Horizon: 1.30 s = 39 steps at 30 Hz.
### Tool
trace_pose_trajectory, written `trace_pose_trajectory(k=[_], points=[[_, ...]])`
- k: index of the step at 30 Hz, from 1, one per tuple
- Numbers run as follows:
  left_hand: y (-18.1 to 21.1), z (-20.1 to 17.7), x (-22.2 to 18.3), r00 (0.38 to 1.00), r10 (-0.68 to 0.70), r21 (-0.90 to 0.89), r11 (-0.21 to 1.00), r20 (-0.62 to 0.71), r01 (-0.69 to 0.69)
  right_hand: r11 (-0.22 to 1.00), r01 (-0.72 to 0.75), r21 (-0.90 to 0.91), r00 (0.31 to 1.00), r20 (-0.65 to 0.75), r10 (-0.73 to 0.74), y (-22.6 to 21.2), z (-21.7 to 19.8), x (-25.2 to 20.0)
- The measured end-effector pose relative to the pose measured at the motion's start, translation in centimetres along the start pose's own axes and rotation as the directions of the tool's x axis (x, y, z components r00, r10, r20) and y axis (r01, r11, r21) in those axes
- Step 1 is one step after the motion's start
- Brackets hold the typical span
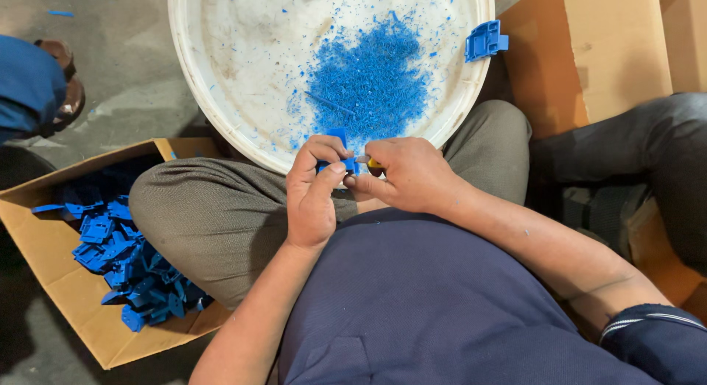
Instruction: The person uses a utility knife to scrape excess material from blue plastic components over a white bucket, handling the items one at a time and placing finished parts into a box.
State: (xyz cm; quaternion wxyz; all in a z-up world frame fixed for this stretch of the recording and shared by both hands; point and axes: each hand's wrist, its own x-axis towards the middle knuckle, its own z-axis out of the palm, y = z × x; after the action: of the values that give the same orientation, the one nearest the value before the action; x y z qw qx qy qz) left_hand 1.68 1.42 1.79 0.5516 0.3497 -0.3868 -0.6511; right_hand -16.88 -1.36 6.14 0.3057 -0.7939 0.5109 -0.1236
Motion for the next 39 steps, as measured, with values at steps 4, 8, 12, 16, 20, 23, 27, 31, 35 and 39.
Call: trace_pose_trajectory(k=[4,8,12,16,20,23,27,31,35,39], points=[[0.2,0.0,-0.1,0.998,0.06,0.054,0.997,0.026,-0.061,0.999,0.022,-0.027,1.0,-0.005,-0.022,-0.1,0.0,-0.1],[0.1,0.0,-0.1,0.997,0.065,0.072,0.995,0.03,-0.067,0.999,0.022,-0.038,1.0,0.008,-0.022,-0.2,0.0,-0.3],[0.1,0.2,-0.1,0.999,0.047,0.03,0.998,0.01,-0.048,0.997,0.031,-0.075,0.999,-0.017,-0.033,-0.4,0.2,-0.2],[0.1,0.5,0.3,0.988,0.13,0.21,0.972,-0.089,-0.109,0.993,0.108,0.043,0.994,-0.005,-0.108,-0.4,-0.4,-0.5],[-0.2,0.4,0.8,0.953,0.028,0.167,0.986,-0.303,0.024,0.924,0.162,0.345,0.986,-0.018,-0.166,-0.6,-1.2,-0.8],[-0.9,0.4,1.2,0.942,-0.002,0.077,0.997,-0.335,0.029,0.924,0.171,0.342,0.985,-0.054,-0.163,-0.6,-1.0,-1.0],[-1.5,0.5,1.3,0.945,0.034,0.136,0.991,-0.325,0.011,0.966,0.213,0.149,0.973,-0.116,-0.197,-0.4,-0.8,-1.1],[-1.1,0.4,1.3,0.948,0.047,0.142,0.99,-0.314,-0.002,0.956,0.272,0.108,0.959,-0.117,-0.26,-0.5,-0.7,-0.9],[-1.0,0.4,1.2,0.949,0.025,0.16,0.987,-0.313,0.027,0.955,0.272,0.115,0.958,-0.125,-0.258,-0.4,-0.5,-1.0],[-1.2,0.4,1.2,0.954,0.045,0.168,0.986,-0.295,0.005,0.957,0.271,0.107,0.959,-0.12,-0.258,-0.3,-0.5,-1.0]])
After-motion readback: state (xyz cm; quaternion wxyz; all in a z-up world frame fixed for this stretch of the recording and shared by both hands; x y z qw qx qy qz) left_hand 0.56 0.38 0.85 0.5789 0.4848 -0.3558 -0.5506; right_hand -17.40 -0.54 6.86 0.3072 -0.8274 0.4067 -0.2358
